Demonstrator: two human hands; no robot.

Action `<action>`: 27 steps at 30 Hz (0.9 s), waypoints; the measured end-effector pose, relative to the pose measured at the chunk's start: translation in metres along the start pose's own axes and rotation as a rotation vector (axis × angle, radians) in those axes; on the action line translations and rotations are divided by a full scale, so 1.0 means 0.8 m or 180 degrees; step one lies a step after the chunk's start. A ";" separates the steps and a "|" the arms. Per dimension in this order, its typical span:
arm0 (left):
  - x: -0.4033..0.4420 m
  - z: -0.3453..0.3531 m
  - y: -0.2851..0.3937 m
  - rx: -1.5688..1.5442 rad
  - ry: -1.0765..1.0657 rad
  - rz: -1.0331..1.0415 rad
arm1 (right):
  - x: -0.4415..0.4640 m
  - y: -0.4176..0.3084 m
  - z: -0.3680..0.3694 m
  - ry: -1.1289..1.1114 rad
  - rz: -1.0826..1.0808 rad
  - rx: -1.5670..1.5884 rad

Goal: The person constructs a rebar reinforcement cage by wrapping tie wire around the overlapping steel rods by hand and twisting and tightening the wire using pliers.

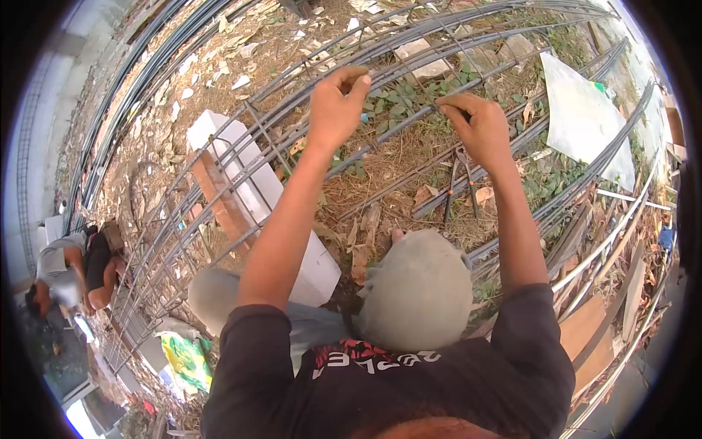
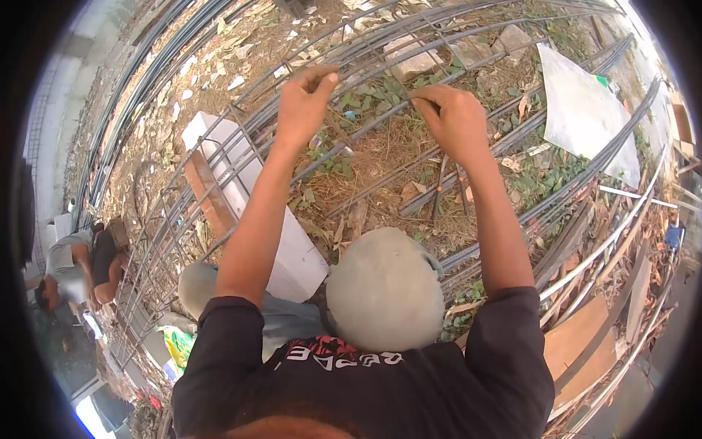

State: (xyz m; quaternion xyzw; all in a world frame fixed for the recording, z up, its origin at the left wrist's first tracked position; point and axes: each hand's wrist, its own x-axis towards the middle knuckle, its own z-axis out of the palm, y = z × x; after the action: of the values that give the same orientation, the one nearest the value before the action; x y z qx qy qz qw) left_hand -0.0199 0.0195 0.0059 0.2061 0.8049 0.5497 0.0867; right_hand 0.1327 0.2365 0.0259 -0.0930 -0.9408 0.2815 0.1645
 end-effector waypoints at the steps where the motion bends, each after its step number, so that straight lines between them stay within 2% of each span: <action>1: 0.019 -0.011 0.003 0.0237 0.0035 0.0029 | 0.015 0.007 0.022 -0.0006 -0.0101 -0.0109; 2: 0.046 -0.004 0.007 0.0356 0.0110 0.0119 | 0.035 0.020 0.029 0.0013 -0.0258 -0.0345; 5: 0.107 0.013 -0.010 0.1584 -0.0597 -0.0156 | 0.062 0.033 0.065 0.0337 -0.0588 -0.0541; 8: 0.140 0.046 -0.038 0.0771 -0.1185 -0.1163 | 0.068 0.052 0.081 0.0446 -0.0787 -0.0652; 12: 0.136 0.066 -0.022 0.0374 -0.1137 -0.1506 | 0.066 0.050 0.076 0.0222 -0.0657 -0.0698; 14: 0.136 0.065 -0.020 0.0377 -0.1154 -0.1671 | 0.074 0.040 0.065 -0.0118 -0.0589 -0.0942; 17: 0.138 0.063 -0.027 0.0231 -0.0989 -0.1874 | 0.089 0.029 0.058 -0.0345 -0.0541 -0.1049; 21: 0.133 0.060 -0.004 0.0397 -0.1355 -0.1894 | 0.108 0.031 0.065 -0.0254 -0.0323 -0.0782; 24: 0.132 0.059 -0.002 0.0355 -0.1484 -0.1852 | 0.100 0.029 0.057 -0.0478 0.0220 -0.0228; 27: 0.136 0.057 -0.005 0.0226 -0.1608 -0.1890 | 0.094 0.028 0.069 -0.0121 0.0251 -0.0061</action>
State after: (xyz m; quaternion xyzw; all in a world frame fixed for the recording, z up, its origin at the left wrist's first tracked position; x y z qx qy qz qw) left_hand -0.1019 0.1029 -0.0057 0.0960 0.8013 0.4044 0.4303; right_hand 0.0449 0.2477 -0.0105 -0.1262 -0.9420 0.2805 0.1345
